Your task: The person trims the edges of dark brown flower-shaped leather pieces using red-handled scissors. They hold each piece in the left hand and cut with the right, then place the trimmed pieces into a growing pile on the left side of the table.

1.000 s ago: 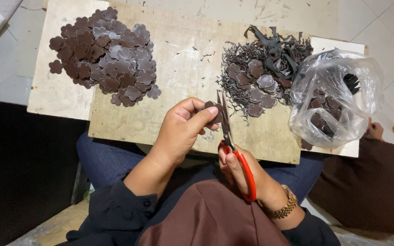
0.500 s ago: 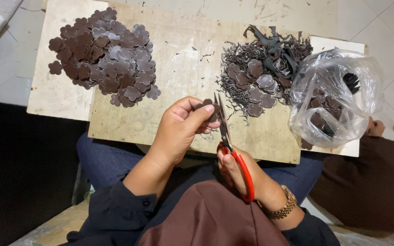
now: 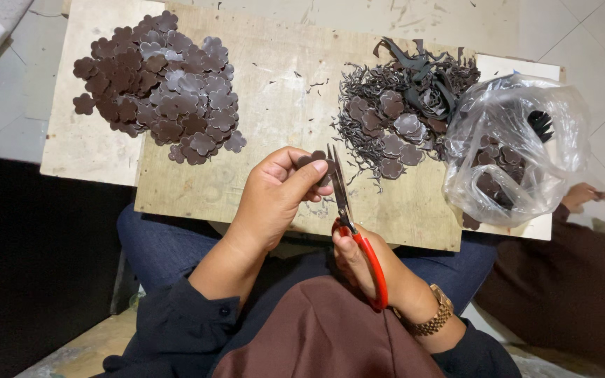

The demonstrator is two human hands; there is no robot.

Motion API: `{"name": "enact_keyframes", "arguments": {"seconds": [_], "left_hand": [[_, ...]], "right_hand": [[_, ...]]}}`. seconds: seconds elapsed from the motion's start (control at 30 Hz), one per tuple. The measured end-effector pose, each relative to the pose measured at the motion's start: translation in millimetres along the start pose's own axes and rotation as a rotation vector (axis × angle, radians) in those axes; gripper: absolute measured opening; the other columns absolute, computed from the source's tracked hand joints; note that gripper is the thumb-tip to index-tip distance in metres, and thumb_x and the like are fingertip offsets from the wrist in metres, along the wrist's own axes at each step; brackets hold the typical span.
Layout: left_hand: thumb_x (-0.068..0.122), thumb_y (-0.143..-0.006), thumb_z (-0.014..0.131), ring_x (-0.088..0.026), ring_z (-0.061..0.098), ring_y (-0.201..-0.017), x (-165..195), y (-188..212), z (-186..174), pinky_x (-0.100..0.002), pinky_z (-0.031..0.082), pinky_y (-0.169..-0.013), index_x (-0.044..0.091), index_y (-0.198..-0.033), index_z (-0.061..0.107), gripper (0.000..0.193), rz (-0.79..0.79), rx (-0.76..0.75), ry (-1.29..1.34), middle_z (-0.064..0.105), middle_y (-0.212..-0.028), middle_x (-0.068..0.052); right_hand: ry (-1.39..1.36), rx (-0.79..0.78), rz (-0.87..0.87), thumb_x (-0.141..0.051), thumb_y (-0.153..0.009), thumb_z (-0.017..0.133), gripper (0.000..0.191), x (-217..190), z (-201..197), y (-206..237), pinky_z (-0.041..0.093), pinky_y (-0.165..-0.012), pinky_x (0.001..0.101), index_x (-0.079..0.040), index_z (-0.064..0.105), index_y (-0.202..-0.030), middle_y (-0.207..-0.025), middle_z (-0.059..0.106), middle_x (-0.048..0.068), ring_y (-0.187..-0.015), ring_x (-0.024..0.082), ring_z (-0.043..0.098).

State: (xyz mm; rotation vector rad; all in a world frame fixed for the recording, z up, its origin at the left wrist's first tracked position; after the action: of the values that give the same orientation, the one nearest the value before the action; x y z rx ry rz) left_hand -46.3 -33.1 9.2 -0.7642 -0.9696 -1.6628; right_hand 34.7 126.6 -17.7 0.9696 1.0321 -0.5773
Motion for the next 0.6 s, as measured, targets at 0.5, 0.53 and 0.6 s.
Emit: {"name": "enact_keyframes", "arguments": {"seconds": [0.5,0.53,0.6], "left_hand": [[0.011,-0.099,0.066,-0.01,0.069,-0.08,-1,-4,-7,-0.024,0.055,-0.071,0.001,-0.108,0.067,0.014,0.027,0.013,0.017,0.072,-0.094,-0.004],[0.01,-0.099,0.064,-0.01,0.069,-0.082,0,-5,-7,-0.024,0.054,-0.072,0.0,-0.111,0.068,0.016,0.029,0.005,0.025,0.072,-0.096,-0.005],[0.009,-0.1,0.057,-0.011,0.069,-0.085,2,-5,-7,-0.025,0.053,-0.073,-0.002,-0.117,0.068,0.022,0.004,-0.005,0.052,0.072,-0.099,-0.006]], "right_hand": [[0.086,0.062,-0.002,-0.049,-0.102,0.049,0.041,13,-10,-2,0.036,-0.044,0.0237,-0.009,0.051,-0.09,-0.064,0.045,-0.006,-0.051,0.006,0.04],[0.027,0.069,0.02,-0.049,-0.102,0.049,0.041,15,-11,-2,0.035,-0.044,0.0241,-0.01,0.051,-0.09,-0.064,0.044,-0.005,-0.05,0.007,0.039],[-0.059,0.07,0.009,-0.051,-0.102,0.049,0.042,17,-14,-3,0.037,-0.046,0.0248,-0.01,0.05,-0.09,-0.065,0.043,-0.005,-0.051,0.008,0.04]]}}
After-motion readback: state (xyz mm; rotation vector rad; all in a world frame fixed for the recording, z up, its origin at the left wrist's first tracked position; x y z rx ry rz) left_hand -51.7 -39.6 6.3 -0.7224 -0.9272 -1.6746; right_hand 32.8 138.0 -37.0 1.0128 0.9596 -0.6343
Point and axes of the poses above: each hand's wrist, its own y-axis away from the middle knuckle, its own z-axis out of the palm, x = y × z, the point moved 6 cm from there along -y, towards the middle knuckle
